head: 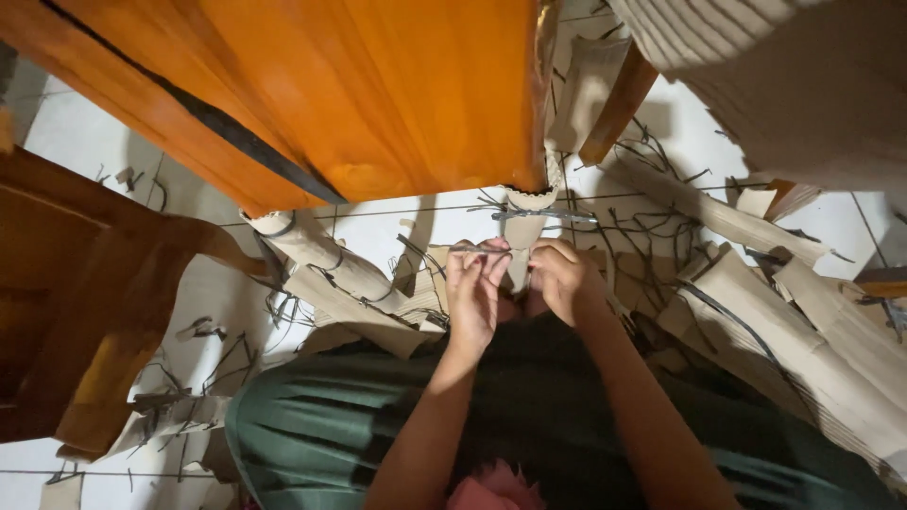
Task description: Wrapping chair legs with cardboard and securing them with plastic ties for protection during transport.
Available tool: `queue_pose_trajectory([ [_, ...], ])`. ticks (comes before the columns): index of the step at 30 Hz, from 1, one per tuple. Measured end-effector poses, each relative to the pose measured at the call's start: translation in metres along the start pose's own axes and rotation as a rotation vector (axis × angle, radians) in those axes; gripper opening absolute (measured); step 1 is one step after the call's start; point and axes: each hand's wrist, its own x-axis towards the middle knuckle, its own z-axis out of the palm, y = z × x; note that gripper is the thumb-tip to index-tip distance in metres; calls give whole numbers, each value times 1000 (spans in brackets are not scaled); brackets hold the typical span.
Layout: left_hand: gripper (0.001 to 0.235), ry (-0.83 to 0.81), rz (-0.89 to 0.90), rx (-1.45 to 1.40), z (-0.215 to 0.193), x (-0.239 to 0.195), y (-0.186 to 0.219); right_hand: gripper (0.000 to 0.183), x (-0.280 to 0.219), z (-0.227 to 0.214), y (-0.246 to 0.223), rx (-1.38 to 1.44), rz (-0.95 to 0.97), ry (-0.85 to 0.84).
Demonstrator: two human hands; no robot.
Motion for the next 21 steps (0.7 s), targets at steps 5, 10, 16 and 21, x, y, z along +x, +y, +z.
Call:
queue_pose_trajectory([
  [5,45,112,-129,-56,-14,-5,-13,13,-1,-5,-8,91,69,28],
  [10,31,222,-40,220,-6,2,-25,20,-1,-4,-10,156,86,23],
  [16,9,82,241,676,11,2,-6,20,6,-8,-18,203,92,49],
  [21,14,-123,515,877,33,1,25,16,-7,9,0,180,101,59],
])
